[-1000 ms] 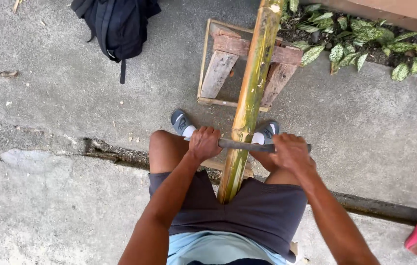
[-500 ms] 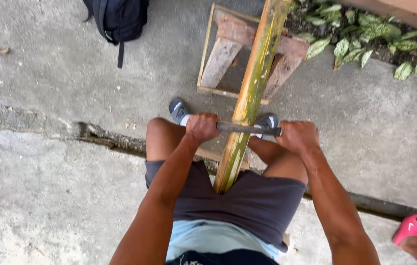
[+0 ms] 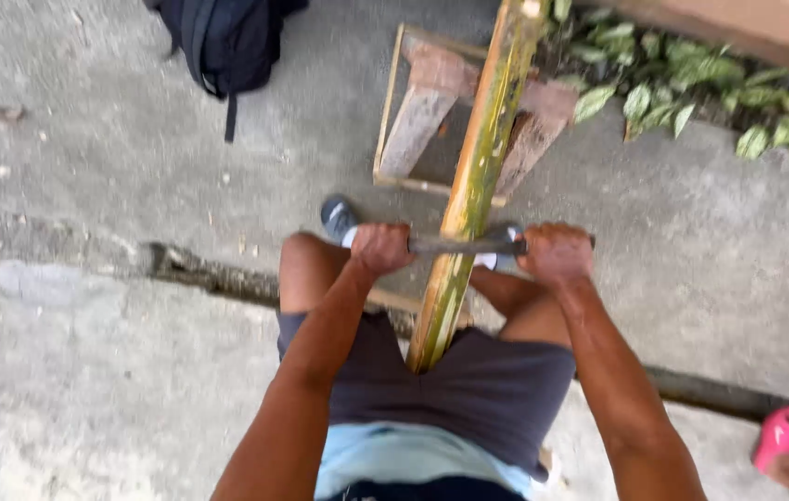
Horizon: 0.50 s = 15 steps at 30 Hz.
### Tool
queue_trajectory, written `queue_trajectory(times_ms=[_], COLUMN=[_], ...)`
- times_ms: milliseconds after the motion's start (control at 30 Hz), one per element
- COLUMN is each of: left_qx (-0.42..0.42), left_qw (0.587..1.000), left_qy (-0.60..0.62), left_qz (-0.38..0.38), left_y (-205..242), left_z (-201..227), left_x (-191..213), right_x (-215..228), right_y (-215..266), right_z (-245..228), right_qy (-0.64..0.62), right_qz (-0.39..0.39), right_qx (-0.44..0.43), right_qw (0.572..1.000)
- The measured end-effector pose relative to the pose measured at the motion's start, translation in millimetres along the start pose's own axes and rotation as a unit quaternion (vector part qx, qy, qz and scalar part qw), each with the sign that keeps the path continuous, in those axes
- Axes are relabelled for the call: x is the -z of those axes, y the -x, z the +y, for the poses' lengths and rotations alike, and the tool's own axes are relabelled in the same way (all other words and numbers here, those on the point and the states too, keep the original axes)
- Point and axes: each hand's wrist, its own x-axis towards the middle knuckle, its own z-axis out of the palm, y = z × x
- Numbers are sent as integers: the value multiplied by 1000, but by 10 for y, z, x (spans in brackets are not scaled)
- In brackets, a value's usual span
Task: The recorder uses a large knife to strip the outer layer and knots from a bamboo pole.
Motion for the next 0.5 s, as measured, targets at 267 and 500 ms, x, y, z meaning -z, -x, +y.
queue_trajectory(times_ms=[267,500], left_qx=[17,8], left_qw=[999,1000], left_qy=[14,15], left_qz=[-28,-15], left_y=[317,-148], left_z=[49,-224], left_x=[-33,-199], right_x=[-42,152], right_y=[340,-37], right_z=[-156,-133], right_qy=[-29,-20], right_qz=[-67,-190], right_qx=[-14,-54], right_qw=[997,980])
